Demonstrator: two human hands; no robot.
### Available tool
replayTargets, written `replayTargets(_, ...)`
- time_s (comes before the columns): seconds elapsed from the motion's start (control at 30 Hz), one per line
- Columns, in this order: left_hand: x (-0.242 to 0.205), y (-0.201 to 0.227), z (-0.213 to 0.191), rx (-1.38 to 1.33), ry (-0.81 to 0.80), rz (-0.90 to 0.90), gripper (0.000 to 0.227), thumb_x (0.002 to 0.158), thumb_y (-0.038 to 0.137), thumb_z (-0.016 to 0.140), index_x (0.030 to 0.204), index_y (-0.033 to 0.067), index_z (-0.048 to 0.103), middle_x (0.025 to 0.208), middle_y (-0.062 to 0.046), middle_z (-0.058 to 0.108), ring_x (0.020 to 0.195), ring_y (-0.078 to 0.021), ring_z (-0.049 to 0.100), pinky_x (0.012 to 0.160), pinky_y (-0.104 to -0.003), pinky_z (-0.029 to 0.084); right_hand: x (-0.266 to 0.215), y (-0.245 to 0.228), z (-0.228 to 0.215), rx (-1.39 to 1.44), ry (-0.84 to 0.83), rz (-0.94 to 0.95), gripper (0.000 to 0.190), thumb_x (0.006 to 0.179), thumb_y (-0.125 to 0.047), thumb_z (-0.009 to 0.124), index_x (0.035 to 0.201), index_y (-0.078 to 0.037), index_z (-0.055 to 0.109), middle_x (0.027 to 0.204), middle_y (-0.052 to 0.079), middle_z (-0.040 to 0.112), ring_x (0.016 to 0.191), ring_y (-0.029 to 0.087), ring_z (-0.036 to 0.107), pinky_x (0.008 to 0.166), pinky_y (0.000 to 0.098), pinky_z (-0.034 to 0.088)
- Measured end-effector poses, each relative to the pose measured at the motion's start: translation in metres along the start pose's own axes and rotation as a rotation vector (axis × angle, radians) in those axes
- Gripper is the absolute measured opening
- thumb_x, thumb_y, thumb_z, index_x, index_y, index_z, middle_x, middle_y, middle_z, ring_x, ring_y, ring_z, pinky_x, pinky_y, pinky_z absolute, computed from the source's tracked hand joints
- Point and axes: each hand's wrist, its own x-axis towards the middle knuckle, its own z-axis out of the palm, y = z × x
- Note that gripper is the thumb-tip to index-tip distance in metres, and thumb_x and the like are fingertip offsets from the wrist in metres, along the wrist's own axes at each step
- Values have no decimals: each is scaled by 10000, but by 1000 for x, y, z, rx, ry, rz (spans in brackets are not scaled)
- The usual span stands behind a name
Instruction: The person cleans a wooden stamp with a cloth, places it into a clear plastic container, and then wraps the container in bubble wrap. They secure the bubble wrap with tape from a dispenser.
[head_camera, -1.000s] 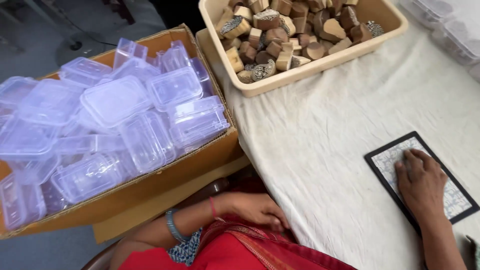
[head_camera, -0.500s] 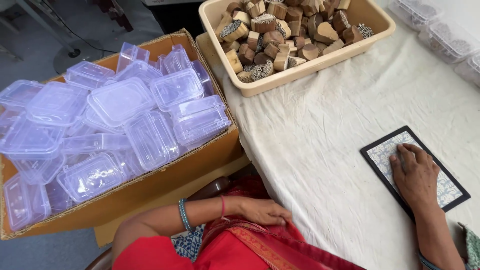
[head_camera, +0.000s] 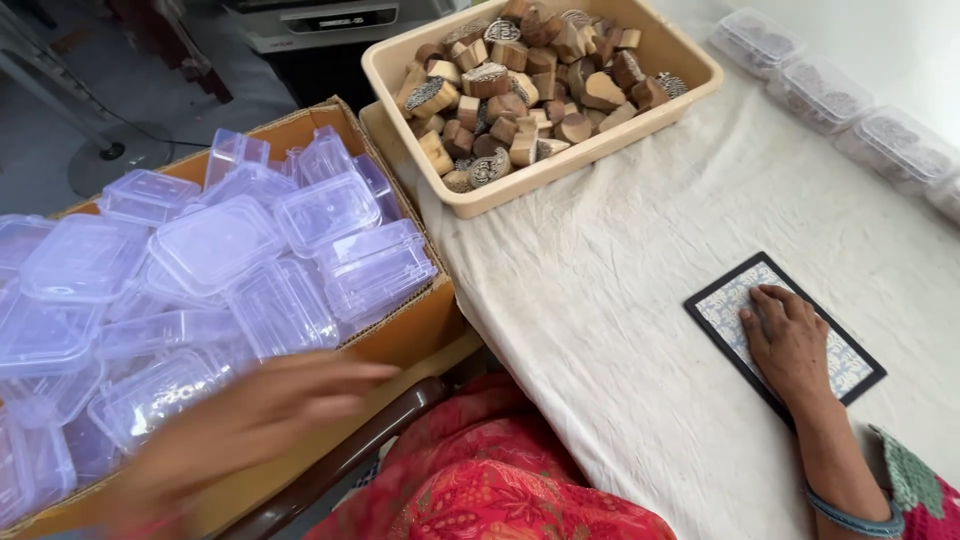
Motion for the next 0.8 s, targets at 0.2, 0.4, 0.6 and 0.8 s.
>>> replayTargets(0.2,195,-94,193,-231,-751,774,321,1022,267,616,1217,15,656,1698,-223,174,1533,-392,199,1138,-462,398,-4,-5,-5,19,9,4,419,1071,-329,543,1391,-83,654,1476,100,584,1356,301,516,1101,483,385)
replayTargets(0.4,181,-133,200,-73,-668,535,347,1054,245,642,1346,58,668,1484,-131,604,1398,-280,559,1175,-391,460,-8,-4,-10,15,36,-45,403,1054,-301,567,1376,-77,661,1444,101,593,1336,304,529,1081,483,403)
replayTargets(0.6,173,-160,217,-290,-592,488,299,1050,232,648,1263,25,684,1356,-150,692,1279,-286,651,1089,-398,525,-5,-12,-14,15,36,-10,400,1066,-303,563,1378,-74,665,1449,98,594,1325,295,530,1050,472,404)
replayTargets(0.8,163,-179,211,-311,-130,122,213,1103,248,530,1017,55,557,880,-3,544,825,-104,557,733,-275,539,-6,-15,-17,23,8,-11,412,1078,-312,546,1392,-69,656,1452,103,586,1323,288,521,1052,460,399)
